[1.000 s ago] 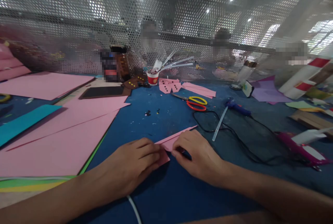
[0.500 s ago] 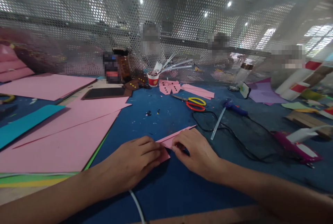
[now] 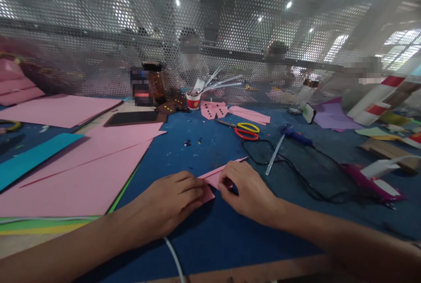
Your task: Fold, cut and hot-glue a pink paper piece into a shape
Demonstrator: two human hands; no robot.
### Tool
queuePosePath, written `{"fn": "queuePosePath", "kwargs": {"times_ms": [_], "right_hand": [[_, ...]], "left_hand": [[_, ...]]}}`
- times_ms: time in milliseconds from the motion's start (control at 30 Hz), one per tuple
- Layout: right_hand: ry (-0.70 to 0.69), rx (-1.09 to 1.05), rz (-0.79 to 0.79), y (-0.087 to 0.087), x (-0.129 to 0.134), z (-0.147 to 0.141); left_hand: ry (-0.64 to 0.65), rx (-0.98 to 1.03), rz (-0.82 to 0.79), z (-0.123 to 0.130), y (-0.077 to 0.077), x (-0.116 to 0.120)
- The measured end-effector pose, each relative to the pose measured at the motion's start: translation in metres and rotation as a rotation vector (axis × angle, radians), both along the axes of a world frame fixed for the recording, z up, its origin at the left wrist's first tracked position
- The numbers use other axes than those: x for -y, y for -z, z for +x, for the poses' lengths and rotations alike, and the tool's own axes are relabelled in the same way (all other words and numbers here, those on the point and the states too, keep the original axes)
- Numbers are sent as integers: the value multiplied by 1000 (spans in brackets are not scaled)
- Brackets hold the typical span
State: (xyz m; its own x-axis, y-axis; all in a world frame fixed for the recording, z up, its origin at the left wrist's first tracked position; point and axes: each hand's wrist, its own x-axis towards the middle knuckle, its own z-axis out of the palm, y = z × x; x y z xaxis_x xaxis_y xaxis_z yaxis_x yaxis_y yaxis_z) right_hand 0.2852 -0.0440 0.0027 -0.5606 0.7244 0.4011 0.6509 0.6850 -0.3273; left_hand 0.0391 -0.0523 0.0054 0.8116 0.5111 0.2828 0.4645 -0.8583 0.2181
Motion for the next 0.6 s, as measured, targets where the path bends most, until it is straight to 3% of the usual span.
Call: {"fn": "queuePosePath", "kwargs": {"times_ms": [267, 600], "right_hand": [[-6, 0, 13, 0, 0, 0], [-1, 22, 18, 2, -1, 0]], "left_hand": [[6, 18, 19, 0, 5, -3], [-9, -14, 11, 2, -4, 1]]}}
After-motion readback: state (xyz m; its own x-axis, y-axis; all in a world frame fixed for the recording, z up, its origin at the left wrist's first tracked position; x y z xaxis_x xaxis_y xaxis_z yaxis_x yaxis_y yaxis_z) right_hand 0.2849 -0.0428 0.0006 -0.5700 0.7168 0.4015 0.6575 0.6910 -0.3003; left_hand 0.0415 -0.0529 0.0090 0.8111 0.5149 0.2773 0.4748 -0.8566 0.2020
